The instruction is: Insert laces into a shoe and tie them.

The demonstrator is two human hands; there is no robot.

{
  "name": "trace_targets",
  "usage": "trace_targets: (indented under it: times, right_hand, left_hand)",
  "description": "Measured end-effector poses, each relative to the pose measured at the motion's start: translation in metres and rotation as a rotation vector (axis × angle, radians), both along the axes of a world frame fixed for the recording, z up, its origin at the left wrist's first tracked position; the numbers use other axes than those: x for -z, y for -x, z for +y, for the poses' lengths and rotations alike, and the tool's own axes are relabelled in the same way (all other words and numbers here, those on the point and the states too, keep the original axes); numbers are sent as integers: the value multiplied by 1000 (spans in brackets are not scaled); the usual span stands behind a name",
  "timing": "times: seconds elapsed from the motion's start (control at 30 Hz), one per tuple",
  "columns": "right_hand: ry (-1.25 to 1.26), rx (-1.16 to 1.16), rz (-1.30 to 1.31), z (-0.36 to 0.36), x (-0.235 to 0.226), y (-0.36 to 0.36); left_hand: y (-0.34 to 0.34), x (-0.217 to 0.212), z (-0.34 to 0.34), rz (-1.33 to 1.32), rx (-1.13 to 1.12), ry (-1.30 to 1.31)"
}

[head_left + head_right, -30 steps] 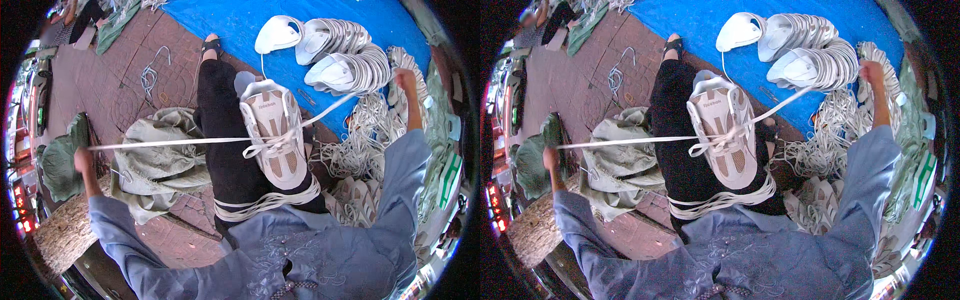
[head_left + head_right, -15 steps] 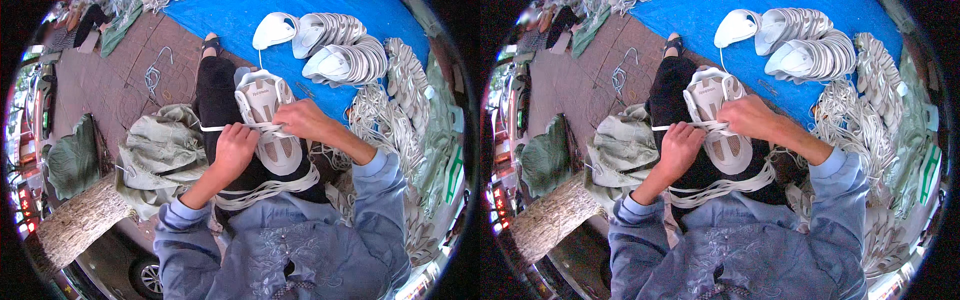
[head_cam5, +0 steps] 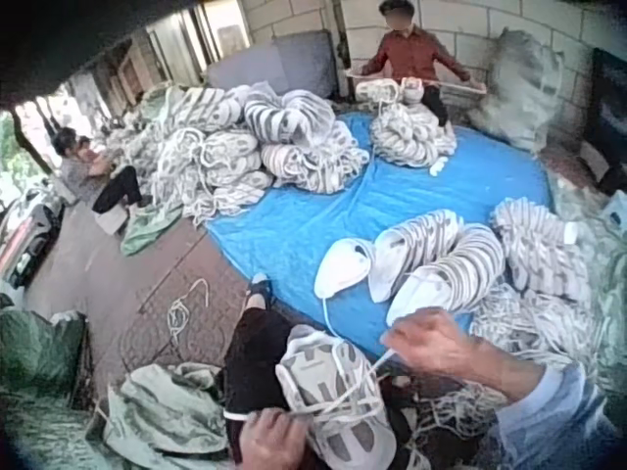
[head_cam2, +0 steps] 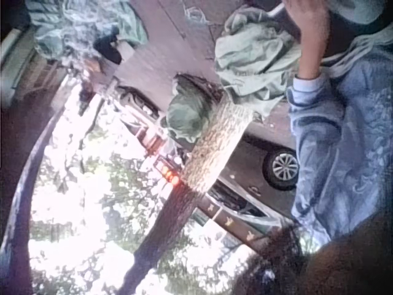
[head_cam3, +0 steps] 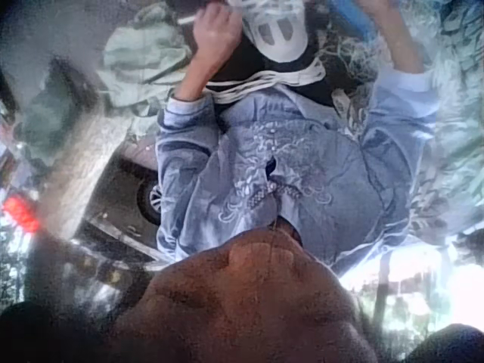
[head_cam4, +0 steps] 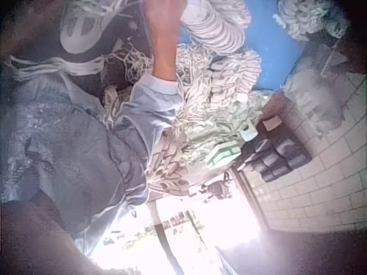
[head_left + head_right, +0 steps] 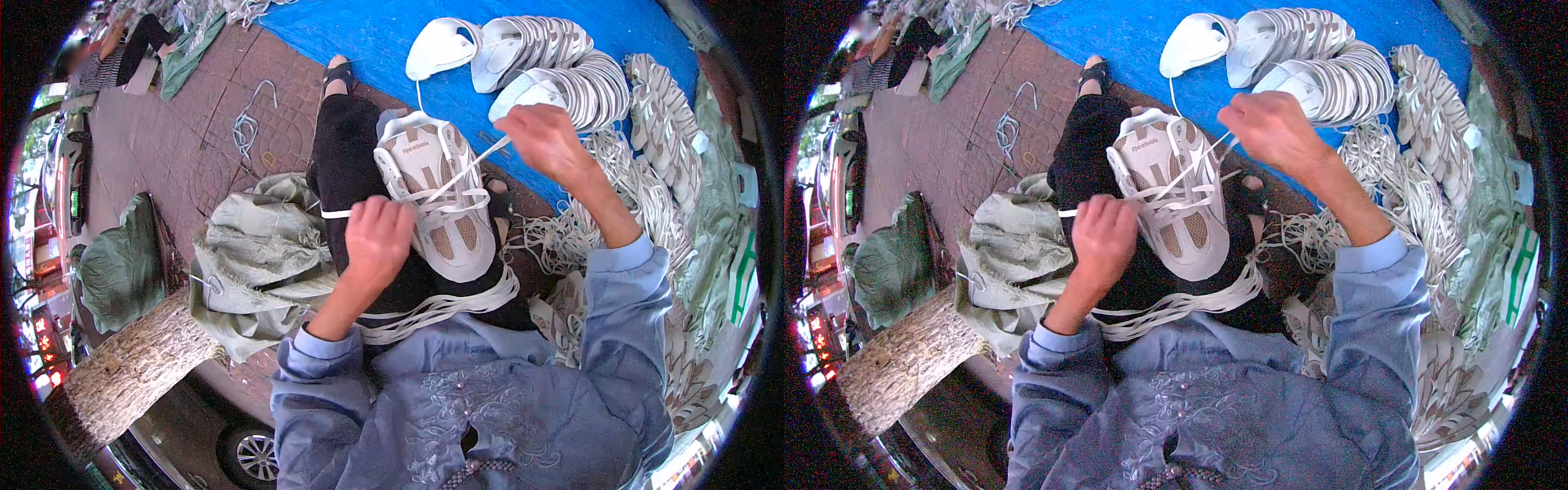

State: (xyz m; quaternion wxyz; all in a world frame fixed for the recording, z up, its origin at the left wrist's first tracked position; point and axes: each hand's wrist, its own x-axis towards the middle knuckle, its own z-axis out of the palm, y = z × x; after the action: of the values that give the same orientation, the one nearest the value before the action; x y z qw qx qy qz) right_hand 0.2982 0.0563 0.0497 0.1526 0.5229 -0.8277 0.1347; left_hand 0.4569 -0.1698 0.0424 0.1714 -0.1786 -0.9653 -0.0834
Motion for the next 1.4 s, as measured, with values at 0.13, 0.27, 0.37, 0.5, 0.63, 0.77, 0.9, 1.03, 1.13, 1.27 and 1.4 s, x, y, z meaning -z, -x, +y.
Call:
trace_targets:
  times: [0.13,0.27,0.37,0.5,0.63,0.77,0.9,1.03,1.13,1.27,1.4]
  right_hand:
    - [170,148,77,6,19,24]
    - [16,277,-37,12,73,47]
    - [165,218,-273,-3,53,19]
    - [262,-158,-592,-13,4,-51]
    - [-40,-140,-248,-21,19,-70]
    - [35,-123,-150,-20,12,-71]
    - [119,-177,-361,-19,5,-66]
    - [164,-214,-109,-21,3,-61]
    - [232,-176,16,-24,4,-63]
    - [229,-86,-252,-19,19,-63]
    - [293,-128,-820,-28,4,-64]
  left_hand:
    - [-6,17,6,39,-102,55]
    - [-7,10,6,-6,-46,-120]
    - [3,-5,-2,51,-78,-72]
    - [12,-2,-9,-11,-21,108]
    - [18,-3,-13,-8,51,71]
    - [19,-10,-18,-96,87,56]
    - [12,-22,-6,-173,83,-153]
    - [12,-21,27,-315,57,-341]
    - [25,-9,23,-518,61,-500]
    - [37,-14,9,-1054,44,-881]
    - [25,-13,23,-503,14,-546]
